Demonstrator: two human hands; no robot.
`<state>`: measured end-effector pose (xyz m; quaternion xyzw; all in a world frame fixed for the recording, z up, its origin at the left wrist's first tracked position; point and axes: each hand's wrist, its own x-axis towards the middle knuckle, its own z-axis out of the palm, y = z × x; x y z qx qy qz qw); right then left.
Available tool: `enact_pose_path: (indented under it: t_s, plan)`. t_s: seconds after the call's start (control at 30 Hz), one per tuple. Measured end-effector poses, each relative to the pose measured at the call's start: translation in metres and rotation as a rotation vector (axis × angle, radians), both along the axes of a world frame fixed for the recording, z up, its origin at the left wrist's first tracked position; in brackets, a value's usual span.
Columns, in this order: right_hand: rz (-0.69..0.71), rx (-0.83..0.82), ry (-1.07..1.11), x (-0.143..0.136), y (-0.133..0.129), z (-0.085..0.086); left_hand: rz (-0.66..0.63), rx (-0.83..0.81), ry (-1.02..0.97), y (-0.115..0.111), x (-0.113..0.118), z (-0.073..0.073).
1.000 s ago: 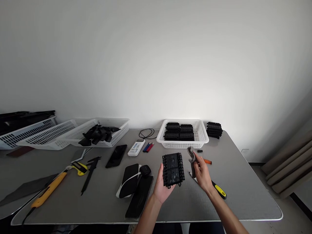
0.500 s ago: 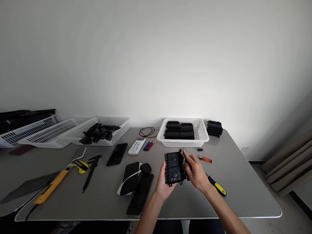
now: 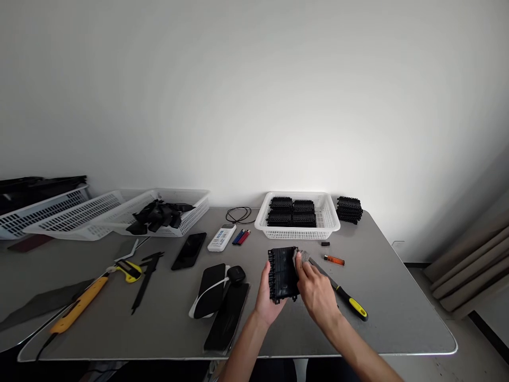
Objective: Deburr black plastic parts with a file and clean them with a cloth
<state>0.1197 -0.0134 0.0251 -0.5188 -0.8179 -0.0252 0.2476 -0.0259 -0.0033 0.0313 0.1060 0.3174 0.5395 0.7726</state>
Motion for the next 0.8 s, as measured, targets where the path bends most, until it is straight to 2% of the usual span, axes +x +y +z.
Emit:
enact_pose_path:
  t_s: [0.1,0.17,0.27,0.37,0.43,0.5,0.57,0.67,0.8]
  plan:
    - [0.059,-0.013,-0.036,0.002,-0.017,-0.012,0.094,-0.004,0.042,0.008,-0.009,-0.003]
    - [0.096,-0.035,-0.046,0.006,-0.027,-0.013,0.132,-0.025,0.071,0.012,-0.014,-0.003]
    - [0.055,-0.049,0.021,0.017,-0.029,0.000,0.093,-0.039,0.080,0.012,-0.014,0.000]
    - [-0.129,0.013,0.134,0.024,-0.014,0.021,0.044,-0.019,0.069,0.006,-0.007,0.005]
    - [-0.198,0.034,0.118,0.022,0.000,0.030,0.008,-0.009,0.051,0.002,-0.001,0.006]
    - [-0.177,0.013,0.041,0.014,0.010,0.032,-0.028,0.000,0.026,0.000,0.006,0.007]
    - [-0.152,-0.017,-0.032,0.004,0.014,0.028,-0.048,0.007,0.010,0.000,0.010,0.005]
    - [-0.169,-0.053,-0.107,-0.008,0.005,0.014,-0.044,-0.011,0.022,0.004,0.009,0.001]
    - [-0.068,-0.102,-0.178,-0.009,-0.019,-0.001,0.060,-0.073,0.069,0.008,-0.001,-0.004]
